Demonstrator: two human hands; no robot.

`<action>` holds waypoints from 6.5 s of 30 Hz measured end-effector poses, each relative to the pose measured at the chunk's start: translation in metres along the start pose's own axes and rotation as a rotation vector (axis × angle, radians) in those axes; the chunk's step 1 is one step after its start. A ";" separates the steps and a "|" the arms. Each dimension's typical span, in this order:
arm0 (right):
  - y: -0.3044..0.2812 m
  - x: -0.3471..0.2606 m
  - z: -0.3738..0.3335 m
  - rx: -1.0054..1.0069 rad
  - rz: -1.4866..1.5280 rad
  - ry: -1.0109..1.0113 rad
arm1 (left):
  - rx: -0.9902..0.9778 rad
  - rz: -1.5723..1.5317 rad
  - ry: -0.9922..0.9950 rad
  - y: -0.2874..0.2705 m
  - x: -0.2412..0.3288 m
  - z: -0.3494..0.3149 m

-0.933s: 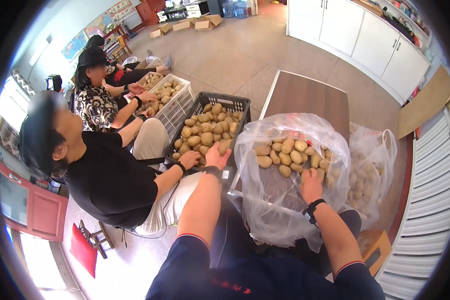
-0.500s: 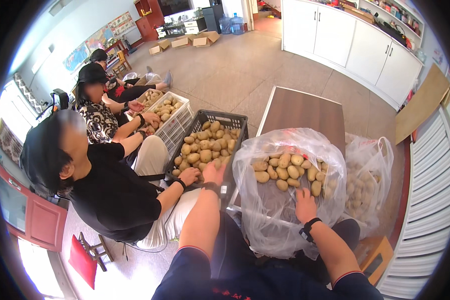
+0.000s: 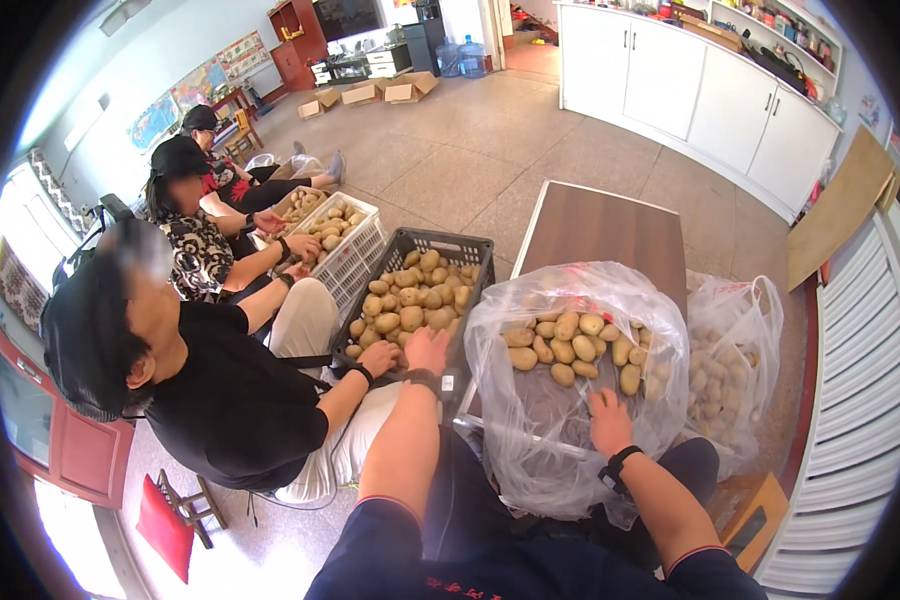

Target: The person sorts potatoes by hand, picking them from a plastic bag and placing them into a plastic crate, while also moving potatoes from the crate back into the bag.

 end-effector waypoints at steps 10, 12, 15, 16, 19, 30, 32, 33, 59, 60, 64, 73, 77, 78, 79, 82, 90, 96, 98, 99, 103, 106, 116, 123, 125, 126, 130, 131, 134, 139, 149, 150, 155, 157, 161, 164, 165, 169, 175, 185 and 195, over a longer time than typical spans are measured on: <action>-0.002 0.004 0.003 0.042 -0.018 -0.033 | -0.035 -0.881 -0.779 0.033 0.105 -0.018; -0.001 -0.008 0.003 -0.038 0.054 -0.037 | -0.111 -0.804 -0.704 0.017 0.107 -0.023; 0.000 -0.005 -0.001 -0.096 0.112 0.010 | -0.113 -0.772 -0.690 0.024 0.119 -0.033; 0.000 0.001 -0.002 -0.070 0.174 0.012 | -0.124 -0.783 -0.684 0.032 0.127 -0.035; -0.005 0.007 -0.002 0.026 0.330 -0.016 | -0.056 -0.796 -0.707 0.032 0.132 -0.038; -0.068 0.035 -0.011 -0.198 1.375 0.428 | -0.212 -0.786 -0.569 0.073 0.195 -0.108; -0.064 0.043 -0.018 -0.199 1.502 0.451 | -0.295 -0.782 -0.643 0.081 0.207 -0.137; -0.063 0.045 -0.022 -0.231 1.530 0.465 | -0.298 -0.770 -0.632 0.082 0.211 -0.149; -0.051 0.049 -0.062 -0.460 1.449 0.403 | -0.423 -0.751 -1.054 0.092 0.157 -0.273; -0.048 0.046 -0.062 -0.445 1.449 0.418 | -0.438 -0.771 -1.049 0.089 0.156 -0.274; -0.033 0.037 -0.060 -0.485 1.526 0.382 | -0.430 -0.768 -0.982 0.085 0.150 -0.265; -0.042 0.007 -0.066 -0.514 1.514 0.482 | -0.441 -0.837 -1.012 0.073 0.142 -0.253; -0.056 -0.009 -0.078 -0.480 1.574 0.439 | -0.503 -0.803 -1.013 0.074 0.153 -0.257; -0.055 -0.017 -0.078 -0.485 1.561 0.455 | -0.538 -0.800 -1.013 0.074 0.151 -0.259; -0.055 -0.025 -0.078 -0.489 1.549 0.470 | -0.573 -0.795 -1.010 0.073 0.150 -0.261; -0.056 -0.036 -0.073 -0.492 1.519 0.379 | -0.783 -0.735 -0.960 0.074 0.169 -0.271; -0.048 -0.072 -0.052 -0.519 1.400 0.262 | -0.936 -0.795 -0.970 0.054 0.177 -0.259; -0.038 -0.061 -0.032 -0.516 1.358 0.252 | -0.796 -0.826 -0.986 0.048 0.189 -0.253; -0.033 -0.053 -0.023 -0.508 1.386 0.280 | -0.718 -0.869 -1.024 0.054 0.186 -0.250; -0.029 -0.046 -0.019 -0.453 1.329 0.293 | -0.707 -0.858 -1.024 0.057 0.184 -0.248; -0.005 -0.010 0.000 -0.328 1.142 0.294 | -0.598 -1.004 -1.028 0.068 0.183 -0.223; 0.005 0.009 0.007 -0.260 1.114 0.280 | -0.505 -1.077 -0.976 0.066 0.189 -0.202; 0.014 0.005 0.002 -0.358 1.149 0.358 | 0.070 -1.190 -0.835 0.021 0.141 -0.111; 0.011 0.003 0.004 -0.361 1.178 0.385 | 0.339 -1.169 -0.683 -0.005 0.114 -0.066; 0.011 0.003 0.005 -0.362 1.153 0.381 | 0.349 -1.226 -0.691 -0.010 0.113 -0.058; 0.011 0.004 0.004 -0.370 1.130 0.376 | 0.408 -1.215 -0.650 -0.012 0.112 -0.055; 0.008 0.007 -0.001 -0.360 1.121 0.390 | 0.448 -1.098 -0.533 -0.023 0.100 -0.050; 0.009 0.008 -0.003 -0.360 1.109 0.419 | 0.440 -1.009 -0.484 -0.024 0.093 -0.052; 0.025 0.016 -0.004 -0.335 1.062 0.409 | 0.293 -0.560 -0.321 -0.038 0.043 -0.059; 0.086 0.052 0.000 -0.056 0.829 0.220 | 0.199 -0.820 -0.176 -0.005 0.051 -0.061; 0.037 0.028 0.006 0.015 0.543 0.274 | -0.207 -1.158 -1.030 0.105 0.127 -0.187; 0.036 0.033 0.005 0.023 0.452 0.275 | -0.250 -1.084 -1.079 0.110 0.125 -0.198; 0.023 0.058 0.025 0.261 0.362 0.365 | -0.329 -0.928 -1.058 0.116 0.135 -0.217; 0.016 0.069 0.038 0.273 0.342 0.386 | -0.325 -0.911 -1.061 0.116 0.135 -0.217; 0.008 0.075 0.053 0.153 0.228 0.291 | -0.328 -0.896 -1.040 0.113 0.129 -0.218; 0.008 0.071 0.054 0.055 0.116 0.237 | -0.334 -0.887 -1.045 0.116 0.132 -0.218; 0.009 0.071 0.053 0.065 0.059 0.216 | -0.349 -0.883 -1.041 0.119 0.133 -0.217; -0.003 0.052 0.048 0.011 -0.016 0.220 | -0.332 -0.877 -1.048 0.116 0.128 -0.213; -0.003 0.045 0.039 -0.034 0.053 0.260 | -0.299 -0.836 -1.055 0.121 0.130 -0.215; 0.020 0.023 0.014 0.011 0.131 0.085 | -0.274 -0.822 -1.009 0.112 0.138 -0.216; 0.012 0.019 -0.001 -0.040 0.157 -0.004 | -0.287 -0.859 -1.012 0.104 0.139 -0.219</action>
Point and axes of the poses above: each hand's wrist, its own z-axis towards the middle knuckle, its own y-axis out of the palm, x = y × z, the point moved 1 cm from there along z, towards the middle knuckle, and after that the axes turned 8 degrees about -z, right-handed, at the moved point
